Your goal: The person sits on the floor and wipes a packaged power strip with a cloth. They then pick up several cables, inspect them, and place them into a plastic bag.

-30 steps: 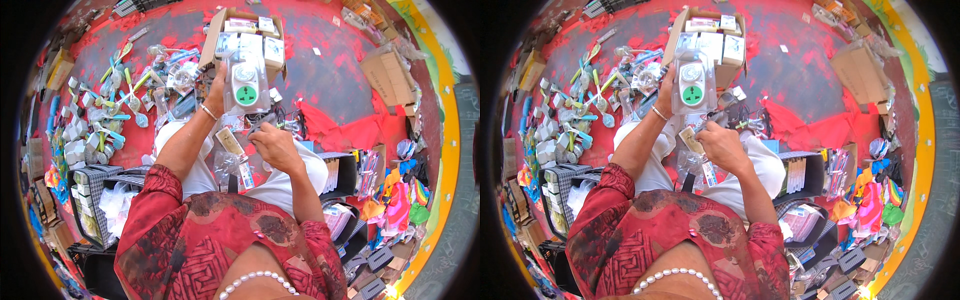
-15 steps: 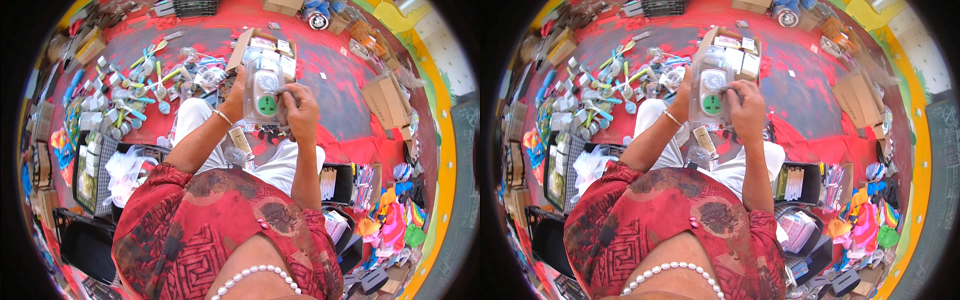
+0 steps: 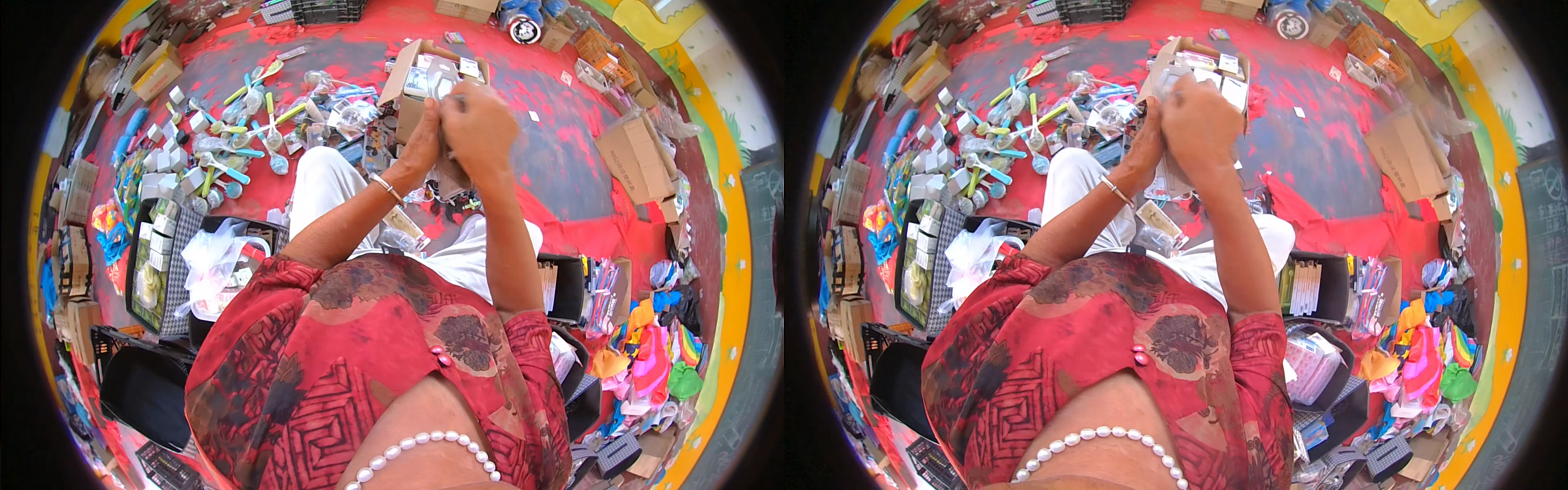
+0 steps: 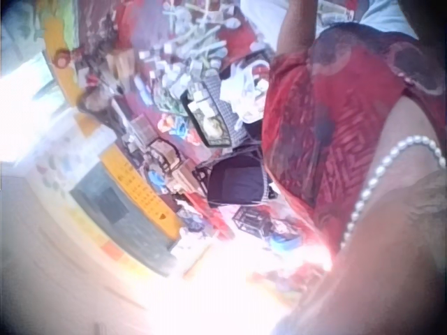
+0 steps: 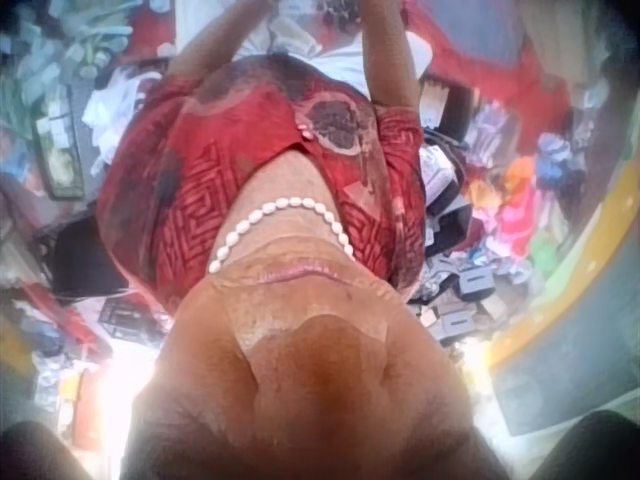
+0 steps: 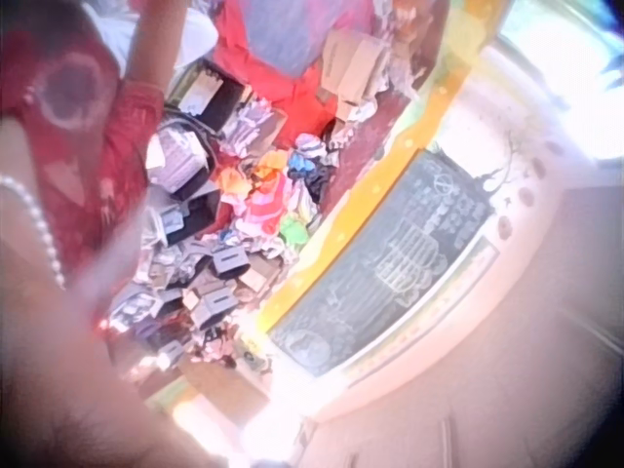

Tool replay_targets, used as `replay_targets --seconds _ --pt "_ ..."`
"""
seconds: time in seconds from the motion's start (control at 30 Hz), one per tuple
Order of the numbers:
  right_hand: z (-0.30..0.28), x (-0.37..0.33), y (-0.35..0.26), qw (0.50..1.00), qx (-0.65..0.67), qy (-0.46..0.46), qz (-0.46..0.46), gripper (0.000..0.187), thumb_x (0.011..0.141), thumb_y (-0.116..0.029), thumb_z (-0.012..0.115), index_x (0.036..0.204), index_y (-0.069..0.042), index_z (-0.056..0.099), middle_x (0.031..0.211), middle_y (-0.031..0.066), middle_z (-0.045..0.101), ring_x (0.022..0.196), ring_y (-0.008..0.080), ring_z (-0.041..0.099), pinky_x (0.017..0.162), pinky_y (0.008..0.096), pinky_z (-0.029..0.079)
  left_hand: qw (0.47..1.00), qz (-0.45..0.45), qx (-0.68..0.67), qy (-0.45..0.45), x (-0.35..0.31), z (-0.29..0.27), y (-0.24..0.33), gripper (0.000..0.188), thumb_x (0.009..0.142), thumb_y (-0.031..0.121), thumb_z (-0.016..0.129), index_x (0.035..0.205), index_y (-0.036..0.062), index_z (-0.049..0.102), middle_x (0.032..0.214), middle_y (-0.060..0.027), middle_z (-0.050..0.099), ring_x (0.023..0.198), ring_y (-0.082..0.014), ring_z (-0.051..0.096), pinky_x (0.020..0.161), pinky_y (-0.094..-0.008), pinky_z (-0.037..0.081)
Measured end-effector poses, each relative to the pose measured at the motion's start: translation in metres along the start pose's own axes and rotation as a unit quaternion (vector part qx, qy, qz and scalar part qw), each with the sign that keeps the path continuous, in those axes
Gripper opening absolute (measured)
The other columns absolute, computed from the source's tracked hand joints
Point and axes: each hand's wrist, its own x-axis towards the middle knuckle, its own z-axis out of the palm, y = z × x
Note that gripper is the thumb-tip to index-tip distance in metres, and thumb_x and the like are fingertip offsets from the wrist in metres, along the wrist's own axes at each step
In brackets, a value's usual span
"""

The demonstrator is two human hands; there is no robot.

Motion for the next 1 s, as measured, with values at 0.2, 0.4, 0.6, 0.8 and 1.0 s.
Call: replay_targets --seconds 0.2,0.4,0.6,0.8,1.0 --pt "0.003 -0.029 -0.002 0.989 0.033 -0.146 0.008 0.017 0.078 -0.021 0.053 0.082 -0.011 0.066 0.08 0.0139 0.062 0.075 0.0338 0.059 0.065 0.0421 0.045 0.999 0.046 -0.026 0.009 0.014 -0.021 0.01 0.066 0.09 0.06 0.018 0.125 0.0081 0.04 0.107 -0.0073 0.054 0.1 -0.0158 0.053 0.086 -0.031 0.043" --pt "-0.018 -0.051 0.019 0.976 0.153 -0.135 0.074 0.02 0.081 -0.023 0.055 0.079 -0.005 0.064 0.078 0.0151 0.061 0.065 0.0327 0.06 0.059 0.0422 0.046 0.995 -0.026 -0.094 0.007 0.026 -0.034 0.004 0.068 0.09 0.059 0.015 0.124 0.0071 0.043 0.111 -0.0102 0.056 0.101 -0.022 0.055 0.09 -0.0355 0.043" --pt "-0.028 -0.025 0.019 0.969 0.211 0.071 0.107 0.019 0.079 -0.021 0.061 0.086 -0.004 0.063 0.092 0.015 0.062 0.08 0.0303 0.059 0.068 0.0375 0.046 0.99 -0.044 -0.134 -0.02 0.017 -0.018 0.009 0.069 0.09 0.06 0.016 0.124 0.0066 0.042 0.112 -0.0103 0.055 0.105 -0.0227 0.054 0.092 -0.0358 0.043" --pt "0.021 -0.023 0.018 0.978 0.16 0.045 -0.124 0.02 0.078 -0.018 0.062 0.095 -0.009 0.064 0.093 0.0154 0.061 0.088 0.0303 0.058 0.073 0.0373 0.046 0.992 -0.025 -0.115 -0.043 0.007 -0.015 0.012 0.069 0.089 0.061 0.019 0.128 0.0075 0.038 0.12 -0.0101 0.05 0.11 -0.0209 0.051 0.092 -0.0346 0.043" --pt "0.02 -0.003 0.058 0.984 0.155 0.049 0.078 0.024 0.079 -0.017 0.062 0.101 -0.007 0.063 0.09 0.0126 0.063 0.077 0.0243 0.061 0.066 0.0333 0.047 0.98 -0.044 -0.148 -0.126 -0.003 -0.02 0.004 0.068 0.09 0.059 0.017 0.127 0.0063 0.04 0.118 -0.0112 0.052 0.106 -0.0235 0.054 0.091 -0.038 0.044"
